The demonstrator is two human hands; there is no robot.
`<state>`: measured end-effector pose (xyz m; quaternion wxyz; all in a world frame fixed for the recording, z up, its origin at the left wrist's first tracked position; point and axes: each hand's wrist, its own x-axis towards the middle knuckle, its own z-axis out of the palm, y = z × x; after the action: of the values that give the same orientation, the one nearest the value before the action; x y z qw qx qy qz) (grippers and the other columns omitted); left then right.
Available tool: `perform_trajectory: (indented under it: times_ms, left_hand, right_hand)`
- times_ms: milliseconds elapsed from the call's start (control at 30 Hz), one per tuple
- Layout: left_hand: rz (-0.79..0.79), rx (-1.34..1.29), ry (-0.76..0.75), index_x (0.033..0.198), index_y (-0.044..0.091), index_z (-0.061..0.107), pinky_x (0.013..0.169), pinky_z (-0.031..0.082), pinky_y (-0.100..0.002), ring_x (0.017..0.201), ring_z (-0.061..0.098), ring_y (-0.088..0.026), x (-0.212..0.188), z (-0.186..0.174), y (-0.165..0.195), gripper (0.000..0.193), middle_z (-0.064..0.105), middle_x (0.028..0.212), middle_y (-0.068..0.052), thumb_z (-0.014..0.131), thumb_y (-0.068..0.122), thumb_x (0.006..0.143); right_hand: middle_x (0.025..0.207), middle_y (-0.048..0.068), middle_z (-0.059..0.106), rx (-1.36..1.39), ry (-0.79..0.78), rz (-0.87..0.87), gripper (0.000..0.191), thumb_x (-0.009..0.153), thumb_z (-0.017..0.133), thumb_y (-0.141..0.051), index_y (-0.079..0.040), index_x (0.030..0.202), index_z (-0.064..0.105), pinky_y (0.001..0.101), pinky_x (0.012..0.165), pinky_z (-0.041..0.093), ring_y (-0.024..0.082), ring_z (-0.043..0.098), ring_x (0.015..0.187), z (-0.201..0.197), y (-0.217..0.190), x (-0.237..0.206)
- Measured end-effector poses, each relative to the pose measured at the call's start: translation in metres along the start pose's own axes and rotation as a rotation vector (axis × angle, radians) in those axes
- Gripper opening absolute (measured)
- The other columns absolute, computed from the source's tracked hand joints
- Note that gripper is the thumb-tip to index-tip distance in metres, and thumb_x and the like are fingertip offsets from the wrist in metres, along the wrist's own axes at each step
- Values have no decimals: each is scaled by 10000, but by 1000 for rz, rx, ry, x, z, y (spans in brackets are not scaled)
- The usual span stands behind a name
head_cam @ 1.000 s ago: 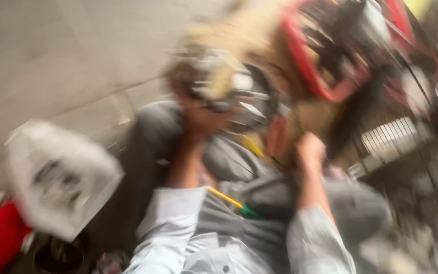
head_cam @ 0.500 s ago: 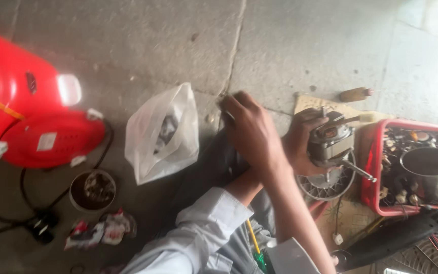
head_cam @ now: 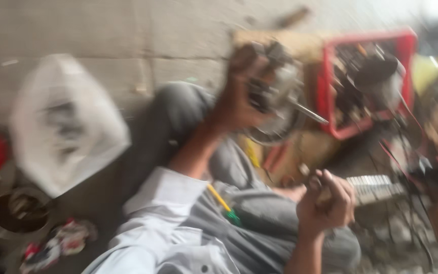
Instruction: The person sits on the floor and repairs a small electric motor, holding the motor housing and using a screwdriver to loosen and tighten its parts. They handle the motor casing, rotor and mounting plate, turning the unit over and repositioning it while working on different sides.
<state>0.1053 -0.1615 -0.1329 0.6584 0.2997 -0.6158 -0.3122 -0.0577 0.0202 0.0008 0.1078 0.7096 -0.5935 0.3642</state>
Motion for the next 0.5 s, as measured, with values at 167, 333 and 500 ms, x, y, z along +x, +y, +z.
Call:
perform_trajectory:
  times_ms: [167, 333, 500]
  left_hand:
    - [129, 52, -60, 1608, 270, 235, 1289, 317, -430, 1559, 252, -269, -9, 12, 8, 1230, 265, 1610, -73, 1117, 314, 752]
    - [57, 6, -33, 1638, 270, 158, 1221, 426, -395, 1473, 385, -210, -17, 29, 31, 1227, 315, 1597, -16, 1057, 305, 803]
    - [-256, -301, 200, 1605, 179, 189, 1185, 484, -422, 1366, 499, -222, -25, 20, 35, 1028, 418, 1517, -65, 920, 408, 920]
  right_hand:
    - [1060, 125, 662, -4, 204, 370, 180, 1043, 711, 4, 29, 1206, 640, 240, 730, 571, 171, 689, 901, -16, 54, -58]
    - [999, 60, 708, 224, 240, 660, 224, 1019, 693, 4, -14, 1231, 623, 207, 650, 489, 95, 651, 791, -7, 66, -68]
    - [1097, 55, 694, -36, 107, 603, 173, 1050, 725, -34, -47, 1217, 686, 241, 741, 547, 114, 682, 936, -15, 74, -53]
